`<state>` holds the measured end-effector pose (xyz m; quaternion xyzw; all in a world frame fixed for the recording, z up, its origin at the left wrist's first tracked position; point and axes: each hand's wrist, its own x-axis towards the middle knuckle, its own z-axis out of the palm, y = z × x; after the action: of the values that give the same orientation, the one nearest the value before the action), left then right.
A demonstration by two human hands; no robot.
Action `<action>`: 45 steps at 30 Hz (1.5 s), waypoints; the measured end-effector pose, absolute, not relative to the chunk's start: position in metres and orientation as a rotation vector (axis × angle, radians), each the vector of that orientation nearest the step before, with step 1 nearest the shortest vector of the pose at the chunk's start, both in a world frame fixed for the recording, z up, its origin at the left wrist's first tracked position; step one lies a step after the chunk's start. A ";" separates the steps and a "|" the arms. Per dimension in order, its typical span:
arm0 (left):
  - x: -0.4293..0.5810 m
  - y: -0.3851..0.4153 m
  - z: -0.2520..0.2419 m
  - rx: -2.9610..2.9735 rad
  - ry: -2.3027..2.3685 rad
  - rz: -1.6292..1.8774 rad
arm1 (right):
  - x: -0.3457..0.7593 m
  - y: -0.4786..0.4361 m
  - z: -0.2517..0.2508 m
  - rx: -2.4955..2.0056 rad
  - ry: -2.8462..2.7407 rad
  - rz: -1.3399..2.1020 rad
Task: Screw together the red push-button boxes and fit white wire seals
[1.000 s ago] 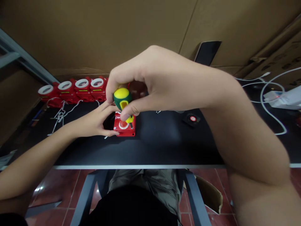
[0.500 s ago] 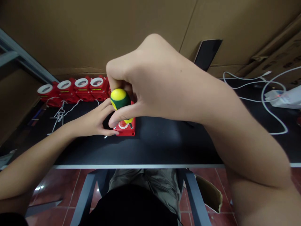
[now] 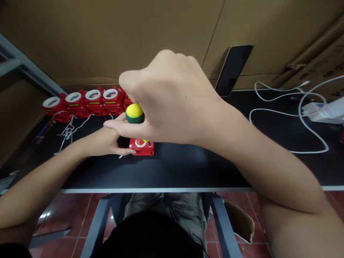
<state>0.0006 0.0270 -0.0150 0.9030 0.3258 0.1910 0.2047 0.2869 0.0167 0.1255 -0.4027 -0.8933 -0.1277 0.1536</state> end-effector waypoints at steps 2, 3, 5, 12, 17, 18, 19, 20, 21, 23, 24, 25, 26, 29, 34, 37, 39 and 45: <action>0.001 0.028 -0.015 2.528 0.881 0.536 | 0.290 0.019 0.122 -1.132 -2.527 -0.391; 0.001 0.028 -0.015 2.535 0.871 0.541 | 0.292 0.020 0.120 -1.101 -2.505 -0.384; 0.000 0.028 -0.016 2.547 0.866 0.549 | 0.295 0.020 0.116 -1.038 -2.456 -0.371; -0.003 0.028 -0.017 2.530 0.886 0.548 | 0.283 -0.003 0.121 -1.424 -2.360 -0.485; -0.003 0.029 -0.019 2.529 0.877 0.572 | 0.282 -0.013 0.125 -1.408 -2.323 -0.431; -0.003 0.029 -0.019 2.535 0.879 0.569 | 0.282 -0.013 0.125 -1.407 -2.327 -0.437; -0.003 0.029 -0.019 2.540 0.880 0.563 | 0.282 -0.013 0.125 -1.414 -2.340 -0.446; -0.003 0.028 -0.018 2.539 0.886 0.556 | 0.281 -0.012 0.125 -1.428 -2.361 -0.456; -0.002 0.028 -0.017 2.531 0.894 0.547 | 0.280 -0.012 0.125 -1.439 -2.384 -0.470; -0.001 0.026 -0.014 2.506 0.912 0.531 | 0.278 -0.011 0.124 -1.440 -2.442 -0.502; 0.000 0.026 -0.013 2.496 0.920 0.525 | 0.278 -0.011 0.123 -1.426 -2.474 -0.519; 0.001 0.025 -0.011 2.492 0.927 0.521 | 0.278 -0.011 0.122 -1.403 -2.510 -0.529; 0.002 0.025 -0.010 2.491 0.934 0.516 | 0.278 -0.010 0.121 -1.370 -2.538 -0.534; 0.002 0.025 -0.010 2.490 0.937 0.506 | 0.280 -0.007 0.117 -1.222 -2.549 -0.530; -0.001 0.027 -0.015 2.520 0.886 0.562 | 0.280 -0.004 0.121 -1.296 -2.543 -0.522; 0.000 0.026 -0.019 2.545 0.878 0.555 | 0.284 -0.002 0.119 -1.284 -2.505 -0.509; 0.002 0.023 -0.022 2.542 0.871 0.571 | 0.288 0.000 0.115 -1.173 -2.462 -0.512; 0.013 0.017 -0.024 2.508 0.833 0.605 | 0.297 0.007 0.105 -1.009 -2.448 -0.437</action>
<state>0.0130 0.0171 -0.0242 0.9037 0.3002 0.2181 0.2134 0.2966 0.0069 0.1052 -0.3661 -0.8884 -0.1586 0.2271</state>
